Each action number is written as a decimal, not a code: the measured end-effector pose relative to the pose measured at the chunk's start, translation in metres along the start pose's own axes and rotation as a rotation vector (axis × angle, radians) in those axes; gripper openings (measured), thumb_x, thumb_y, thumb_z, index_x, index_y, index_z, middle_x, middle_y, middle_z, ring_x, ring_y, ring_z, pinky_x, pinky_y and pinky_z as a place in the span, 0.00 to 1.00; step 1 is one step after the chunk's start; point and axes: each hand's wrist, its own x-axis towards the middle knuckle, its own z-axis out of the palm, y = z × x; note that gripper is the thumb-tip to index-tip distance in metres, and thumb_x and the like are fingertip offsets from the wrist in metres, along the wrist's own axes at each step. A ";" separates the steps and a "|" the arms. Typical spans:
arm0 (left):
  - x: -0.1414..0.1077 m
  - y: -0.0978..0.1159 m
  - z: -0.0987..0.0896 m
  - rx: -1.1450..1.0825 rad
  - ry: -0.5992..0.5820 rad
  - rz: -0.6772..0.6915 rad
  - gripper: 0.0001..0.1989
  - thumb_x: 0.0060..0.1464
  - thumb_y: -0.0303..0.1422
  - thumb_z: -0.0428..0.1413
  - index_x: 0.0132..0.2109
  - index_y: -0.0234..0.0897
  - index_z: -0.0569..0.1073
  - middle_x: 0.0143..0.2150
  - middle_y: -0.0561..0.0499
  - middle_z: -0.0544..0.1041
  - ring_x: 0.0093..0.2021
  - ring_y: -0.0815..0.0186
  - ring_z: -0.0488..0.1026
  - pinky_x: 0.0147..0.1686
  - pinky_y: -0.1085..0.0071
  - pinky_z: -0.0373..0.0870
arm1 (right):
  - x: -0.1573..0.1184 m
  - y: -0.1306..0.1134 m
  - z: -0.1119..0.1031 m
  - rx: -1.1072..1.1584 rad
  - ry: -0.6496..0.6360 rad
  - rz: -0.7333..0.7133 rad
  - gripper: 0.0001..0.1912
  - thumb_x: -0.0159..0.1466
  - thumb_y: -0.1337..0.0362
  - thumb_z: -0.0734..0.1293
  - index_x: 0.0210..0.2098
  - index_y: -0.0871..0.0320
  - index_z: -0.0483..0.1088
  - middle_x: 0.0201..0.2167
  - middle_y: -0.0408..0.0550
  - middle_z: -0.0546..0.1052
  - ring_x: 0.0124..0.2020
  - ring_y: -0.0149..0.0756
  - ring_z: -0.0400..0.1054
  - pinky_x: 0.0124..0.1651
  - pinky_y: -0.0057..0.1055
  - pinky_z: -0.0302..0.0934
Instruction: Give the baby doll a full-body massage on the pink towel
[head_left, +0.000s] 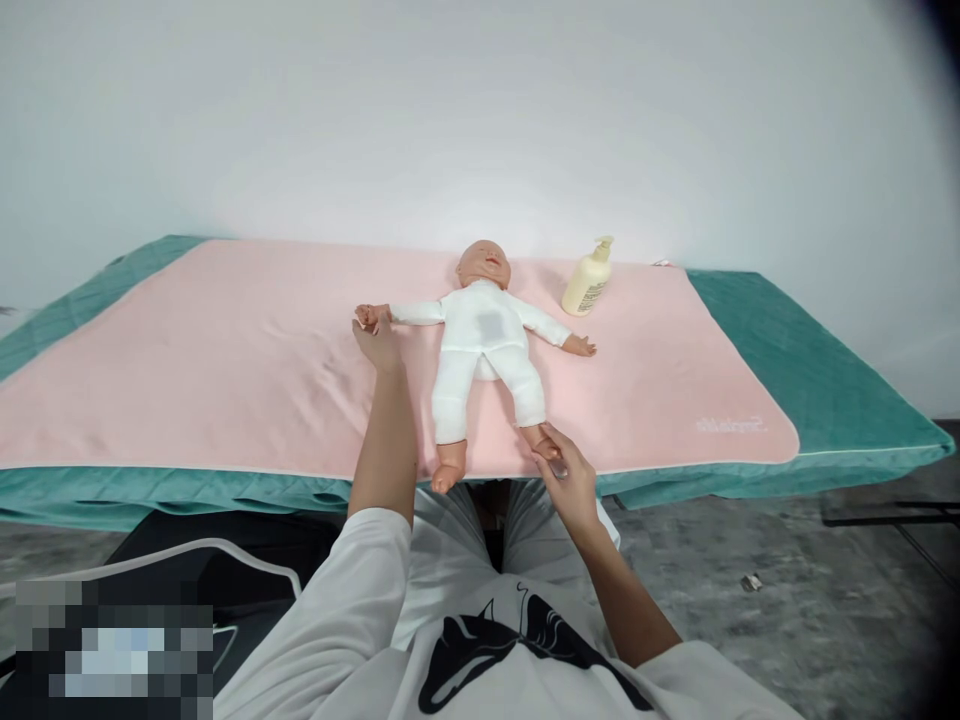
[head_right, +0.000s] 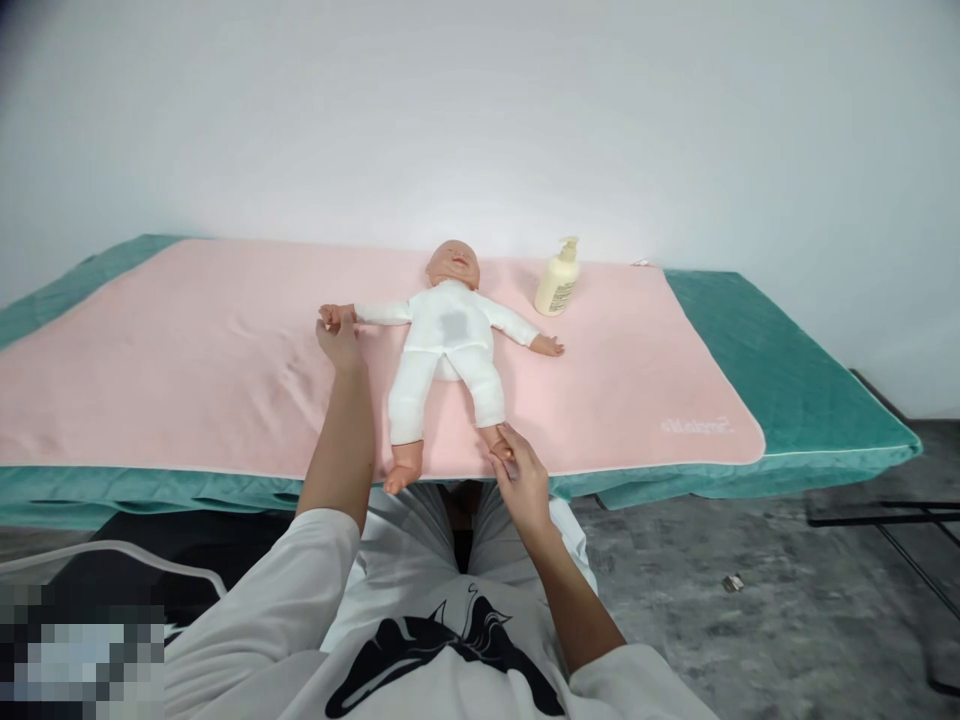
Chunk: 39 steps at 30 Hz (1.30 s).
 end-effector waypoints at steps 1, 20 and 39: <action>-0.002 0.002 0.001 -0.010 0.013 0.006 0.25 0.60 0.28 0.54 0.62 0.31 0.58 0.62 0.34 0.68 0.61 0.61 0.70 0.61 0.59 0.66 | 0.002 -0.002 -0.001 0.005 0.008 0.001 0.22 0.66 0.62 0.65 0.59 0.54 0.67 0.55 0.53 0.76 0.56 0.41 0.72 0.57 0.40 0.71; -0.060 0.039 0.021 0.038 -0.500 0.497 0.18 0.50 0.37 0.65 0.48 0.39 0.78 0.49 0.45 0.80 0.52 0.58 0.76 0.59 0.56 0.69 | 0.086 -0.020 0.003 0.069 0.150 -0.076 0.23 0.65 0.59 0.66 0.59 0.52 0.66 0.56 0.51 0.75 0.57 0.41 0.71 0.57 0.41 0.70; -0.062 0.042 0.024 0.238 -0.755 0.702 0.15 0.46 0.33 0.68 0.43 0.47 0.81 0.47 0.50 0.82 0.55 0.55 0.73 0.59 0.49 0.67 | 0.131 -0.027 0.021 0.066 0.131 -0.085 0.22 0.67 0.55 0.64 0.58 0.53 0.65 0.56 0.52 0.74 0.56 0.44 0.70 0.57 0.44 0.69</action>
